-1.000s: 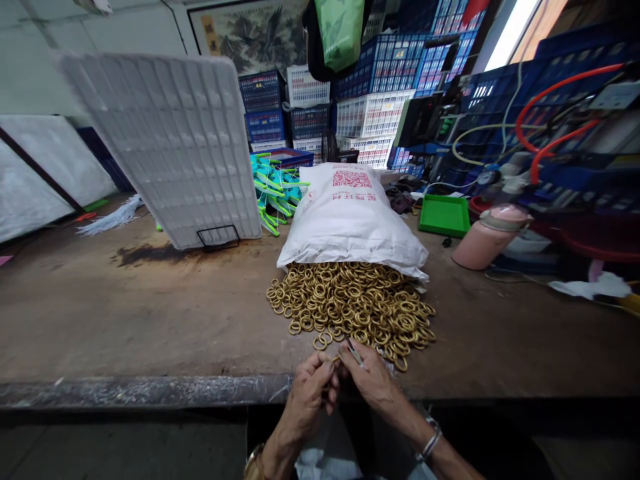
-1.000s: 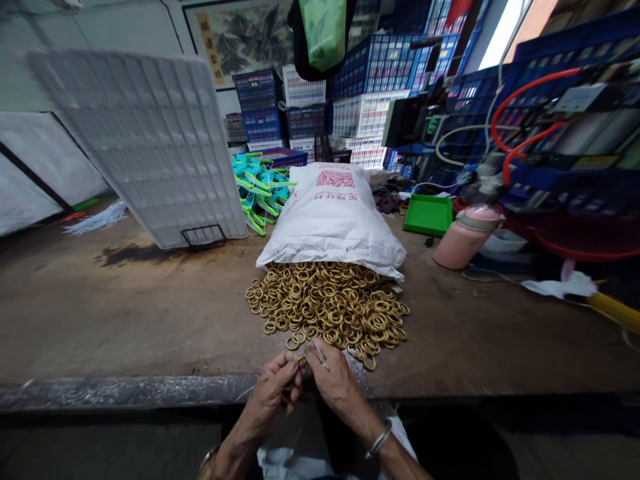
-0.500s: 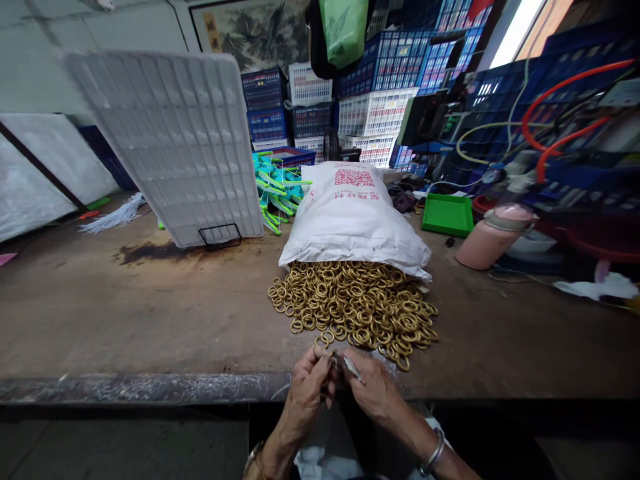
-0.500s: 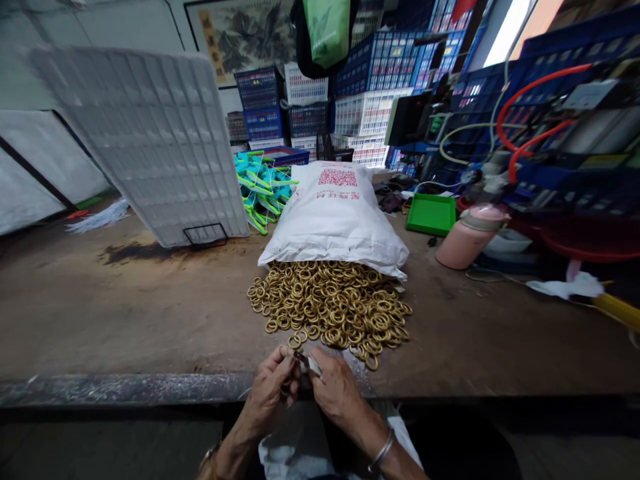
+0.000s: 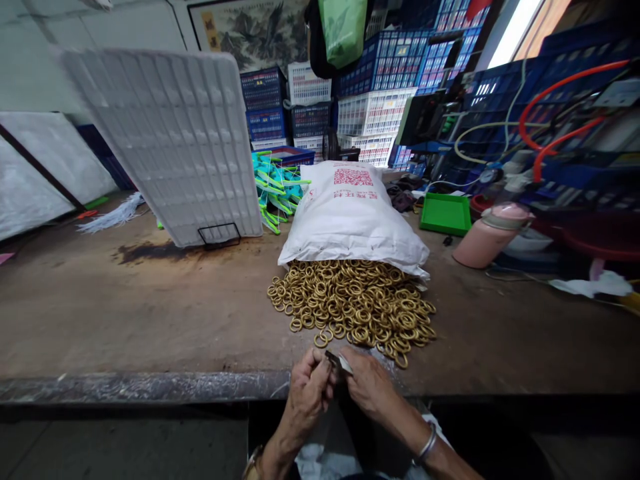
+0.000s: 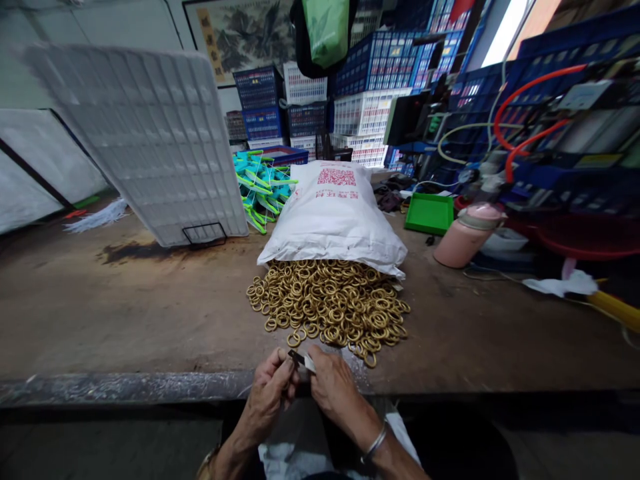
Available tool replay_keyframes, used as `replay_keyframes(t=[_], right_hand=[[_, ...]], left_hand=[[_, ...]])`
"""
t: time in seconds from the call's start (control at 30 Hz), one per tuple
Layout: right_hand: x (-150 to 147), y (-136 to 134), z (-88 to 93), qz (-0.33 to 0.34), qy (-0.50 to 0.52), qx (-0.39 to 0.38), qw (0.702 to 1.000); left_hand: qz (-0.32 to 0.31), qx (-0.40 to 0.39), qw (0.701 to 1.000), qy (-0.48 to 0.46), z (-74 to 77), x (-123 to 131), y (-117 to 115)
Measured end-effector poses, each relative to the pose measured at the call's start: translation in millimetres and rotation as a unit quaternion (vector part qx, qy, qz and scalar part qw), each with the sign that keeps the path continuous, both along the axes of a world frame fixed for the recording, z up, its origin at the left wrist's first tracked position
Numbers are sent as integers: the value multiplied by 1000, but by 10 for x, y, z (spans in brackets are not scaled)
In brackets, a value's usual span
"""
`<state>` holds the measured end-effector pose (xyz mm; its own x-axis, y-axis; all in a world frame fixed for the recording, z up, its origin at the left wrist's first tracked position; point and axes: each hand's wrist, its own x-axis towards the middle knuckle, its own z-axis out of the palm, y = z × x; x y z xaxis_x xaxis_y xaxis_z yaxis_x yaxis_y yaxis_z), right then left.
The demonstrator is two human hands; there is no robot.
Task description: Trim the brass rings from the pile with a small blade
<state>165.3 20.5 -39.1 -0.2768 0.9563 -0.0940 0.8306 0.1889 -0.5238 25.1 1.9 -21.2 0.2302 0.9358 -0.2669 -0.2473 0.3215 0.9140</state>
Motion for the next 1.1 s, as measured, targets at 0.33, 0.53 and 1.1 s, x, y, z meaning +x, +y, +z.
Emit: replay_keyframes(t=[0.33, 0.53, 1.1], right_hand=[[-147, 138, -12, -45, -25, 66, 996], [-265, 193, -18, -17, -60, 77, 995], [-185, 276, 135, -63, 145, -14, 987]], left_hand=[[4, -48, 984, -170, 116, -90, -124], [60, -47, 978, -196, 19, -177, -44], [112, -79, 982, -128, -75, -238, 159]])
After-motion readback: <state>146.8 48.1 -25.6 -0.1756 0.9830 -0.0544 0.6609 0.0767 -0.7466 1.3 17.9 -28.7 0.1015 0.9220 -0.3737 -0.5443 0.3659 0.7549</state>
